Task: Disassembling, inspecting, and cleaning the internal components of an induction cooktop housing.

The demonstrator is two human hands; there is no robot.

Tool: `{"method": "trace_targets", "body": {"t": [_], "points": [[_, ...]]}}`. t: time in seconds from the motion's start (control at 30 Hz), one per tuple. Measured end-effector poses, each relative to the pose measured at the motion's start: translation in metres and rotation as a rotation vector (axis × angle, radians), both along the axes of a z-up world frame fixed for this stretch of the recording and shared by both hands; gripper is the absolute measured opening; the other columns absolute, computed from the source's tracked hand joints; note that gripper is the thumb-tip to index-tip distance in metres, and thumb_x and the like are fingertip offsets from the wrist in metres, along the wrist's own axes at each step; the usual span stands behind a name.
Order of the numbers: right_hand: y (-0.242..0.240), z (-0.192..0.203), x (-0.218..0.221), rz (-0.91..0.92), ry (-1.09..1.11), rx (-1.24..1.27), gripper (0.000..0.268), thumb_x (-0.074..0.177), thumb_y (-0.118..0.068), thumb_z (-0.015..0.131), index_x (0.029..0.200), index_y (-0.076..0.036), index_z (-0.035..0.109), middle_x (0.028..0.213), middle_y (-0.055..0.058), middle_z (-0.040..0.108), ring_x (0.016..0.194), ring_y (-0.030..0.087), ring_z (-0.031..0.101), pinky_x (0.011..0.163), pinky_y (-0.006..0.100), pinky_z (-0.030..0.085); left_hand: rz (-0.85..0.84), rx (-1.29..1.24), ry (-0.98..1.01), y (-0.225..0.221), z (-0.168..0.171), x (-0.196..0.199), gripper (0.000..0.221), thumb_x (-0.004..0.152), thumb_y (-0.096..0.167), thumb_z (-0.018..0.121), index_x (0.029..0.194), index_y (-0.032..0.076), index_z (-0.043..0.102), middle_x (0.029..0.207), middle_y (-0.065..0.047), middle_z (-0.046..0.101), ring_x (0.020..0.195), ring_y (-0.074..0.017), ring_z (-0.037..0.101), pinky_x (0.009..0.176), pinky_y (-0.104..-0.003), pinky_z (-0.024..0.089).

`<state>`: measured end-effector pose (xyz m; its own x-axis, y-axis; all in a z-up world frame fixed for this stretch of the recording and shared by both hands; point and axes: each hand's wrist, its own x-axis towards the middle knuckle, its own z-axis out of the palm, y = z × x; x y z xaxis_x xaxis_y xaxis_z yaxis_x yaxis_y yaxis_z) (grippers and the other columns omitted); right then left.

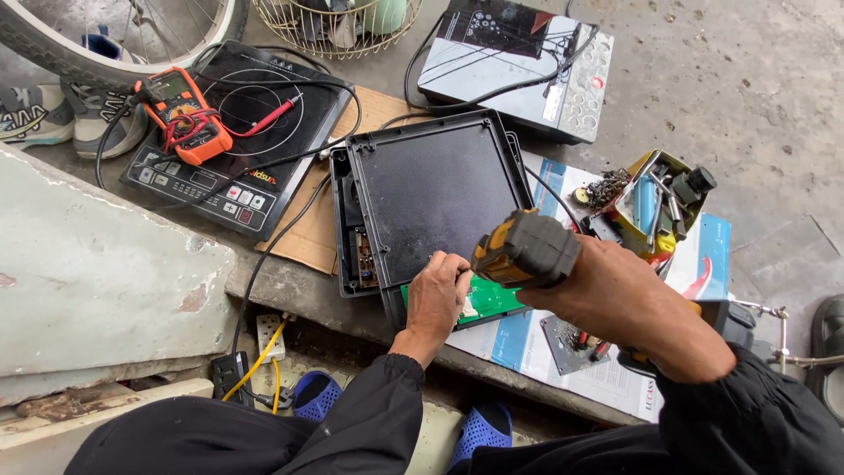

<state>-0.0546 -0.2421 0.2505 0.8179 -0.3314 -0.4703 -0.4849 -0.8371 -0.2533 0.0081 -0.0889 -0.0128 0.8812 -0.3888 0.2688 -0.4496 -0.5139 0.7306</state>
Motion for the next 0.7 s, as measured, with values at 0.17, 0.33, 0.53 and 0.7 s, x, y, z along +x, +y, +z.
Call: {"method": "trace_targets", "body": {"t": [0.17, 0.33, 0.53, 0.7], "points": [[-0.018, 0.001, -0.011, -0.142, -0.042, 0.093, 0.055, 0.076, -0.024, 0.096, 0.129, -0.021, 0.083, 0.118, 0.002, 0.093, 0.100, 0.022, 0.092, 0.086, 0.036, 0.073, 0.006, -0.038, 0.086, 0.000, 0.005, 0.001, 0.008, 0.095, 0.010, 0.079, 0.098, 0.011, 0.071, 0.092, -0.002, 0.066, 0.065, -0.0223, 0.065, 0.064, -0.041, 0.057], [-0.033, 0.005, -0.014, -0.302, -0.020, -0.013, 0.051, 0.083, -0.026, 0.091, 0.132, -0.018, 0.084, 0.103, 0.013, 0.092, 0.075, 0.031, 0.085, 0.065, 0.041, 0.064, 0.012, -0.066, 0.276, 0.002, 0.017, 0.004, 0.005, 0.100, 0.016, 0.071, 0.097, 0.013, 0.074, 0.090, 0.001, 0.072, 0.067, -0.0190, 0.068, 0.067, -0.038, 0.059], [-0.045, 0.008, -0.017, -0.401, -0.073, 0.135, 0.053, 0.081, -0.010, 0.094, 0.134, -0.009, 0.084, 0.112, 0.017, 0.092, 0.082, 0.032, 0.085, 0.067, 0.042, 0.066, 0.104, -0.129, 0.344, 0.002, 0.018, 0.012, 0.016, 0.105, 0.023, 0.073, 0.095, 0.010, 0.070, 0.087, 0.001, 0.076, 0.067, -0.0138, 0.068, 0.065, -0.034, 0.059], [-0.054, 0.002, -0.024, -0.369, -0.105, 0.114, 0.051, 0.080, -0.015, 0.094, 0.131, -0.009, 0.086, 0.116, 0.013, 0.092, 0.094, 0.030, 0.088, 0.078, 0.040, 0.068, 0.200, -0.139, 0.281, -0.002, 0.001, 0.017, 0.014, 0.089, -0.001, 0.073, 0.091, 0.012, 0.073, 0.078, 0.004, 0.076, 0.063, -0.0139, 0.066, 0.066, -0.033, 0.059]]}}
